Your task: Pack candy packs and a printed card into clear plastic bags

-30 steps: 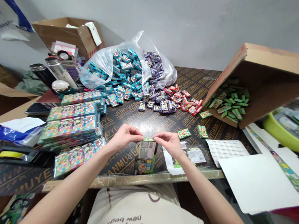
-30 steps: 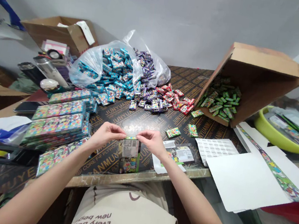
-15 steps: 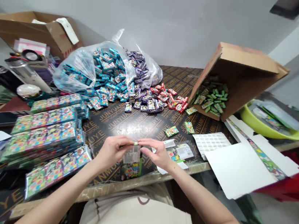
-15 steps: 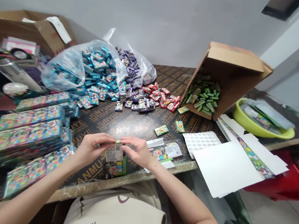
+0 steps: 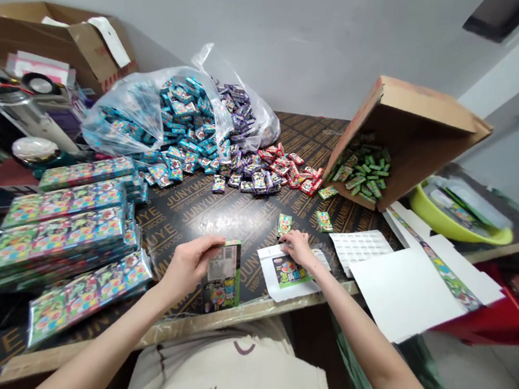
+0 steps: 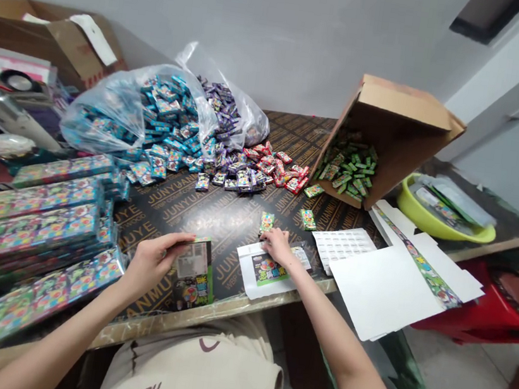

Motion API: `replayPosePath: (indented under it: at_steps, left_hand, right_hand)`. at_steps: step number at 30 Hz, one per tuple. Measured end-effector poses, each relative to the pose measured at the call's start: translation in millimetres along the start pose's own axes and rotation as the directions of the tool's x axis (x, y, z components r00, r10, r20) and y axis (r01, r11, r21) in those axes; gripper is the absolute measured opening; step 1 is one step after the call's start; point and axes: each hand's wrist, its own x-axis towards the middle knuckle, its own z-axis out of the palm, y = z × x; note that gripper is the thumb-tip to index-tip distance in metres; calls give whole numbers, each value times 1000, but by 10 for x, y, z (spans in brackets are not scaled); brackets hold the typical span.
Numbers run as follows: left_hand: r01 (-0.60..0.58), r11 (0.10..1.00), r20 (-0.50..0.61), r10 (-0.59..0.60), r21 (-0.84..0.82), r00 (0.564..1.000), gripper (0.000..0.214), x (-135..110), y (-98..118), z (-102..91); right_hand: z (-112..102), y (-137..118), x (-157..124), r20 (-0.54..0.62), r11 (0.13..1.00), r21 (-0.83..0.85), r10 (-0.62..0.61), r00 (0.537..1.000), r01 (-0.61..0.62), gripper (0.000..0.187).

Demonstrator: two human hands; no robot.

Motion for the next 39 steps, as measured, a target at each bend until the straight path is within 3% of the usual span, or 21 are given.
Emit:
replayPosePath:
  at_steps: [10, 16, 20, 24, 27, 30, 34, 36, 39]
  left_hand:
    - [46, 994, -27, -49, -98, 998, 15, 0, 7, 4]
    - [29, 999, -109, -25, 34, 994, 16, 0, 72, -26]
    - [60, 998, -139, -59, 9, 989, 12, 0, 73, -34]
    - [37, 999, -180, -39, -11, 983, 7, -11, 32, -43]
    - [1, 1000, -147, -5, -24, 989, 5, -15, 49, -74]
    - [-7, 999, -139, 1, -37, 990, 5, -15, 86, -104]
    - [24, 999, -176, -29, -33, 984, 7, -4, 92, -74]
    - [51, 999, -222, -53, -15, 974, 14, 6, 76, -23]
    - [78, 996, -255, -64, 45, 965, 14, 12, 63, 60]
  right_hand:
    - [53, -60, -125, -57, 997, 83, -2, 998, 7, 8]
    - [-52, -119, -103, -88, 974, 212, 106, 990, -86, 10]
    - [-362, -612, 60, -66, 874, 483, 93, 993, -50, 14]
    - [-654, -1425, 208, 95, 677, 736, -123, 988, 14, 18]
    - [-685, -1847, 315, 232, 663, 749, -284, 930, 16, 22]
    - [-603, -1982, 423, 329, 695, 718, -371, 869, 25, 25]
    - [-500, -1940, 516, 384, 695, 719, -388, 838, -8, 25]
    - [-459, -1920, 527, 381, 703, 712, -377, 844, -7, 23]
    - [-385, -1926, 511, 333, 732, 681, -303, 893, -5, 19]
